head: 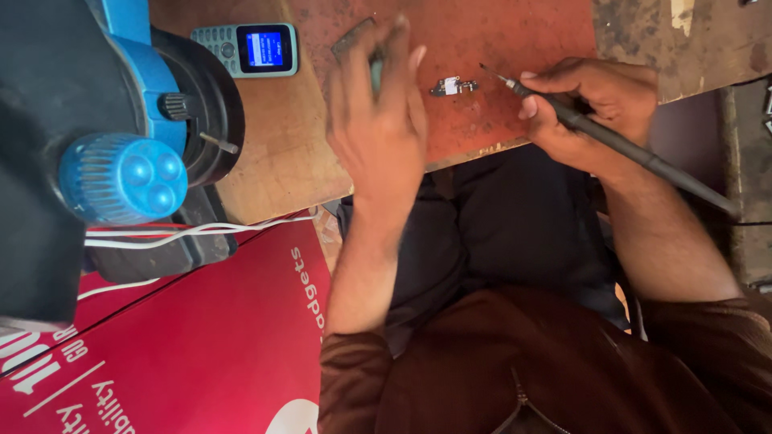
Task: The person sits cross-legged and uses a soldering iron and solder wire to work on a small electronic component placed on a red mat. They apply flux from a tube to the component and continue soldering while holding the component steady with their left hand.
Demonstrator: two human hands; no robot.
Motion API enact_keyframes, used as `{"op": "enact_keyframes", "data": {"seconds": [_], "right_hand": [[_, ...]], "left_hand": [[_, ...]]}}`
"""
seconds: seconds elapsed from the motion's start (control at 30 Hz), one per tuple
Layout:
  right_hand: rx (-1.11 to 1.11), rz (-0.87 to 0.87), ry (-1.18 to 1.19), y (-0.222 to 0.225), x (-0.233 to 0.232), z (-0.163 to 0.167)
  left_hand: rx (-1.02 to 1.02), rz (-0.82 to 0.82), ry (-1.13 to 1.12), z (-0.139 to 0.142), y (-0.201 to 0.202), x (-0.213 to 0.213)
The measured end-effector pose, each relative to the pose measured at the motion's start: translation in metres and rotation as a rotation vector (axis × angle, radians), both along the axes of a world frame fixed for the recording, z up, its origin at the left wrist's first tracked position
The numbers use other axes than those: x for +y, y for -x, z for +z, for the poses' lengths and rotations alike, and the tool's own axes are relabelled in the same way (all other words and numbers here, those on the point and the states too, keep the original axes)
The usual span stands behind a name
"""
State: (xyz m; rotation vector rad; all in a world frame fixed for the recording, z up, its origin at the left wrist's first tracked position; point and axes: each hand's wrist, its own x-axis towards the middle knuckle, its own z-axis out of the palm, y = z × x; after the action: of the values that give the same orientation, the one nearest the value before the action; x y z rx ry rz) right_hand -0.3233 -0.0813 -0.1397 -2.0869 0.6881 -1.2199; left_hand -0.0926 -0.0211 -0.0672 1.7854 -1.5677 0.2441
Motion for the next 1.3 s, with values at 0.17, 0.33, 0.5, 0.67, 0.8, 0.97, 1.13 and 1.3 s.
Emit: {"op": "enact_keyframes", "data": {"seconds": [0.17,0.33,0.5,0.67,0.8,0.97,1.13,1.3], "right_hand": [[0.004,-0.033,-0.079,0.0,0.002,0.009],[-0.014,-0.031,-0.064,-0.002,0.001,0.01],[-0.039,-0.015,-0.037,0.0,0.0,0.005],[-0.018,-0.04,-0.049,0.003,0.0,0.002],[-0.049,-0.019,-0.011,0.001,-0.001,0.002],[-0.003,-0.074,-0.037,0.001,-0.001,0.004],[-0.008,0.018,-0.001,0.001,-0.002,0.002],[0.09,0.04,0.073,-0.001,-0.002,0.007]], "left_hand": [[-0.171,-0.279,-0.108,0.014,-0.018,-0.005],[-0.112,-0.459,-0.165,0.004,-0.016,0.002],[-0.03,-0.418,-0.143,-0.009,-0.017,-0.003],[-0.054,-0.337,-0.086,-0.014,-0.016,-0.003],[-0.087,-0.255,-0.115,-0.014,-0.02,0.001],[-0.033,-0.241,-0.096,-0.012,-0.018,0.004],[-0.031,-0.241,-0.101,-0.011,-0.018,0.002],[-0.038,-0.25,-0.102,-0.012,-0.018,0.004]]}}
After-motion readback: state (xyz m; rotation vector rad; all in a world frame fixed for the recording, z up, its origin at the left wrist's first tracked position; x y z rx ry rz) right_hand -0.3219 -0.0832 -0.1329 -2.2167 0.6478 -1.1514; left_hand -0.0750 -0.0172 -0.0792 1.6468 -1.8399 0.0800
